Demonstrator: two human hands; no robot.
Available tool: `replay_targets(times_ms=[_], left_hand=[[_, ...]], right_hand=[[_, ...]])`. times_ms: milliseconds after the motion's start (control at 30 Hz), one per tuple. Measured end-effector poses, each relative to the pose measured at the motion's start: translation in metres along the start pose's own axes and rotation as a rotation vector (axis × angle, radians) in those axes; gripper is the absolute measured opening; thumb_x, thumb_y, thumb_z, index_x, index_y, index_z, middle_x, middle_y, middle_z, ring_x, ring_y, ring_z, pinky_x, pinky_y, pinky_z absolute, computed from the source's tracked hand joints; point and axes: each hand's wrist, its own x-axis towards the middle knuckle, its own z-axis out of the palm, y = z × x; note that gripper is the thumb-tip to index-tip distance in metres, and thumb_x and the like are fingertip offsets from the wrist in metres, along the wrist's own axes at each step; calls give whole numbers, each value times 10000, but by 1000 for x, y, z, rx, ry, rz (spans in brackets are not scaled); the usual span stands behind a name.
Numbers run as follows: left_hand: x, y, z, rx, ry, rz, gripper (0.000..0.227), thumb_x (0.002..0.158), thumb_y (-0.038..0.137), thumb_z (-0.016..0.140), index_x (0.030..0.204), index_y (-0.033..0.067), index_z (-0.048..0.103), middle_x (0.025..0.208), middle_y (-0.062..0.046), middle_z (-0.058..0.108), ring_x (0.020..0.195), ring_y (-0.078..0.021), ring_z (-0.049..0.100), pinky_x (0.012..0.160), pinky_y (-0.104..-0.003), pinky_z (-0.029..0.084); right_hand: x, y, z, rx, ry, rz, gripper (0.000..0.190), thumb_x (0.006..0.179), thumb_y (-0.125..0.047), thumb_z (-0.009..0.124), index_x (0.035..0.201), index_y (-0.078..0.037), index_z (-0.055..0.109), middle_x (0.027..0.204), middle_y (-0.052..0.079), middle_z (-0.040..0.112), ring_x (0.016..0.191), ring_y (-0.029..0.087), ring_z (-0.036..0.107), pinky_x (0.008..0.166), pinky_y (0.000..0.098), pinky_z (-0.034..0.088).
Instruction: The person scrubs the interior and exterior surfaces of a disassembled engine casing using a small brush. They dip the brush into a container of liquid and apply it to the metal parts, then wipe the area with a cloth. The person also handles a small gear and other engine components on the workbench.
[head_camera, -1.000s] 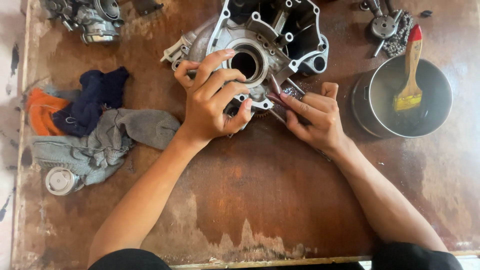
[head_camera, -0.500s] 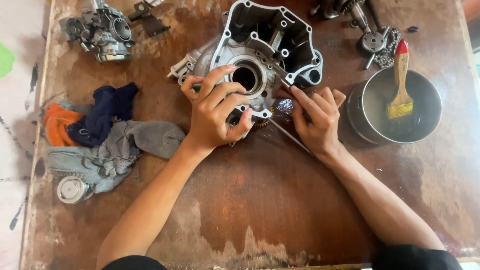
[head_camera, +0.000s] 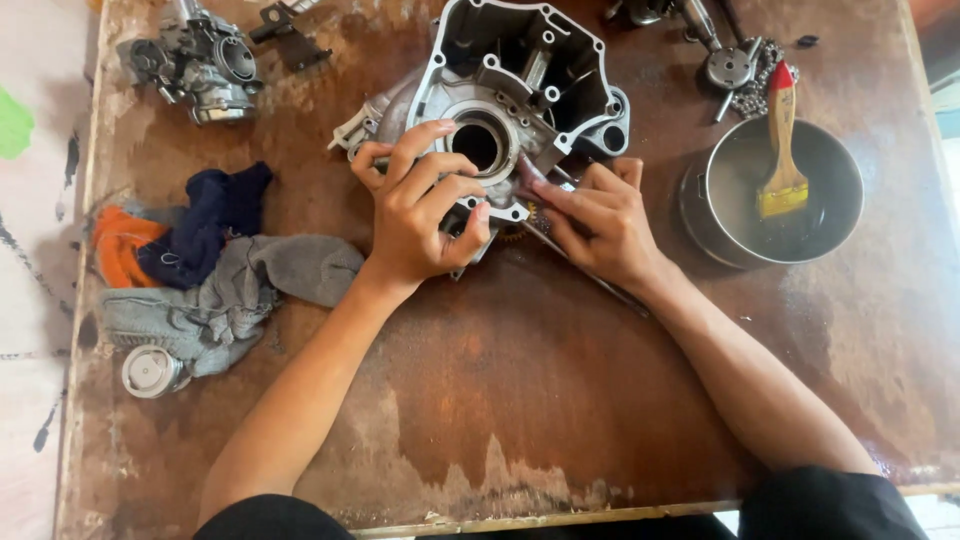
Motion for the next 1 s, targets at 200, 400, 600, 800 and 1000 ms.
replay_targets(times_ms=[200,400,600,800,1000], left_hand=[[-1,-2,2,25,2,23,269,961,338,648,809,136,739,988,-2,725,1329,-217,564,1098,-463,235],[-1,-11,2,39,5,67,279,980,336,653,816,129,742,999,-2,732,1350,-225,541,1100,-466,240],[0,-13,4,36,20,84,272,986,330,653,816,137,739,1009,0,728,1360,-222,536,1084,-465,246],[0,-10,2,51,60,92,242,976,328,672,834,142,731,1023,10,714,1359,-211,538,1079,-471,243],[3,-4,-1,14,38,59,180,935,299,699,848,142,707,1043,13,693,1352,-213,549,1070,-474,245]], right_hand=[[-2,3,-5,73,-73,-144,392,938,-67,780,1320,-45,694,752,22,617,746,206,520,868,382,339],[2,3,-2,73,-40,-161,399,1006,-61,738,1399,-48,672,827,23,642,788,184,523,907,375,340],[3,-11,-4,-370,-45,-57,432,970,-51,736,1398,-98,707,720,-9,578,769,164,517,871,378,327],[7,-2,-7,-170,-86,-56,441,967,-57,743,1404,-72,682,819,5,637,805,186,514,900,378,341],[12,-9,-15,-11,-205,-62,484,916,-42,732,1395,-73,669,782,24,602,782,200,510,879,379,368]])
